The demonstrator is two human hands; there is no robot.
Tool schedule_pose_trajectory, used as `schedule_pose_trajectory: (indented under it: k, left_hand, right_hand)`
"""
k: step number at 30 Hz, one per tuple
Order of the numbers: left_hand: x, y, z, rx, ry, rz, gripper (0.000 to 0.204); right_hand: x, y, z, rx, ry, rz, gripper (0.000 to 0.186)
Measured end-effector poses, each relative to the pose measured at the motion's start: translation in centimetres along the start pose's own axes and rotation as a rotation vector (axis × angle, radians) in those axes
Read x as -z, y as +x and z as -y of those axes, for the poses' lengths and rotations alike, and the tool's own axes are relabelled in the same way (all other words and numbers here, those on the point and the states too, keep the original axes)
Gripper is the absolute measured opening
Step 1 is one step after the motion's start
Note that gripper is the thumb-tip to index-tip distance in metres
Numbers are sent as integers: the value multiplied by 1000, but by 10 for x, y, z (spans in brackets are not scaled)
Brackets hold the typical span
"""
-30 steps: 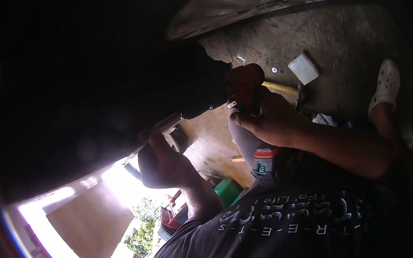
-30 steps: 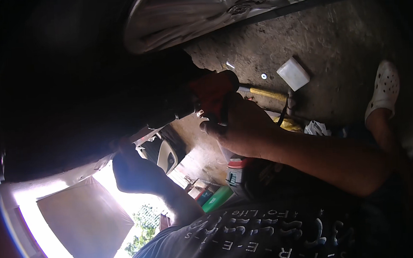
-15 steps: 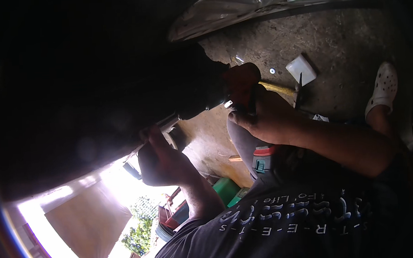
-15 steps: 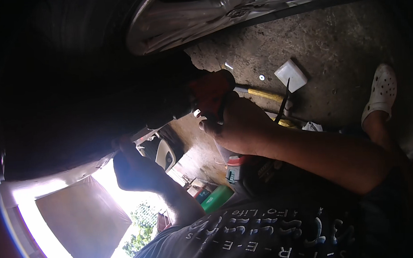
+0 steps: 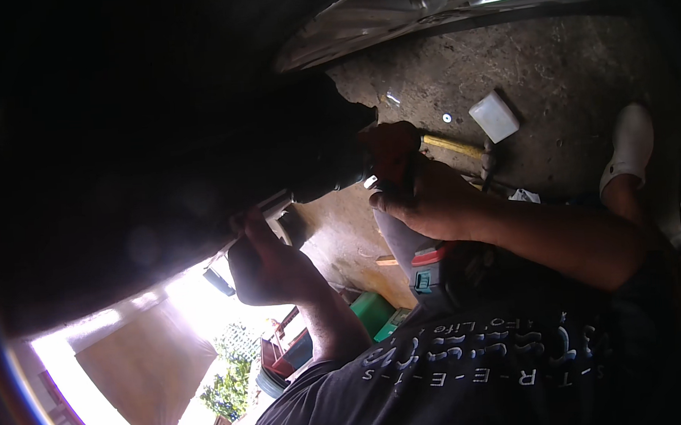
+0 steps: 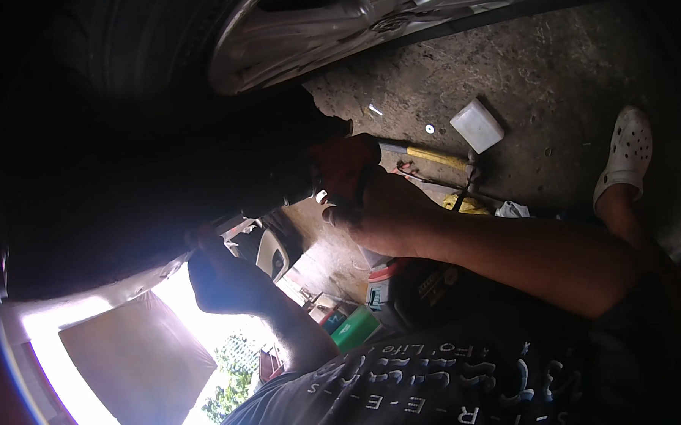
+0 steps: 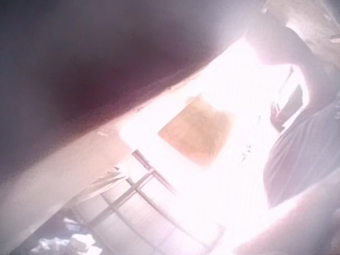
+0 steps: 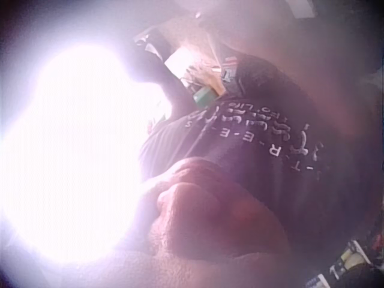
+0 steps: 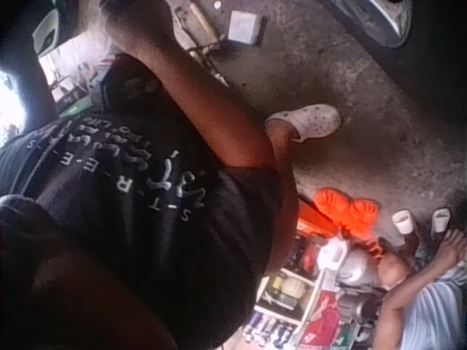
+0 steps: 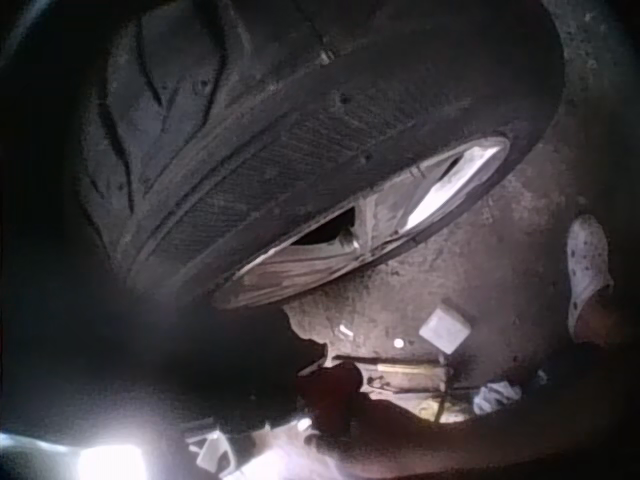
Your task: The person drills into a car's wheel well using a power drill, applies sealant to the detached bumper with a caulking gun, and presses the bumper into place by hand.
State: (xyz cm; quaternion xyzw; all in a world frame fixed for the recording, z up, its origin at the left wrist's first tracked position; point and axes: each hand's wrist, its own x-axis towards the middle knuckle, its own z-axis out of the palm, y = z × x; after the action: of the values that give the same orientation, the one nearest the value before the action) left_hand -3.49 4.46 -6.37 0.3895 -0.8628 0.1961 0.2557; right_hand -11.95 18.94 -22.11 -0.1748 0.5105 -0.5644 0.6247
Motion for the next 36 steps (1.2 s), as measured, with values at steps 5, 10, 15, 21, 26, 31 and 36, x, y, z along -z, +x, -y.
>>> schedule_pose_trajectory:
  k: [5,10,15,21,26,31,36]
  left_hand:
    - [-5,0,-1,-104,-66,-75,16]
    - [-3,0,1,-113,-69,-55,17]
    - [0,0,3,-22,-16,9,18]
    - [-3,-1,6,-56,-11,-16,16]
    - [0,0,-1,-35,8,-16,16]
    - [-5,0,-1,53,-32,-3,17]
    - [-5,3,-9,30,-110,-99,33]
  right_hand:
    - [-1,2,3,-8,31,71,63]
    - [-2,2,3,38,47,61,58]
    - [1,0,10,-23,30,79,65]
    - [-5,2,6,13,33,50,64]
    - [-2,-1,8,10,58,50,64]
    - [0,0,12,-11,11,30,63]
    - [0,1,14,8,-24,21,64]
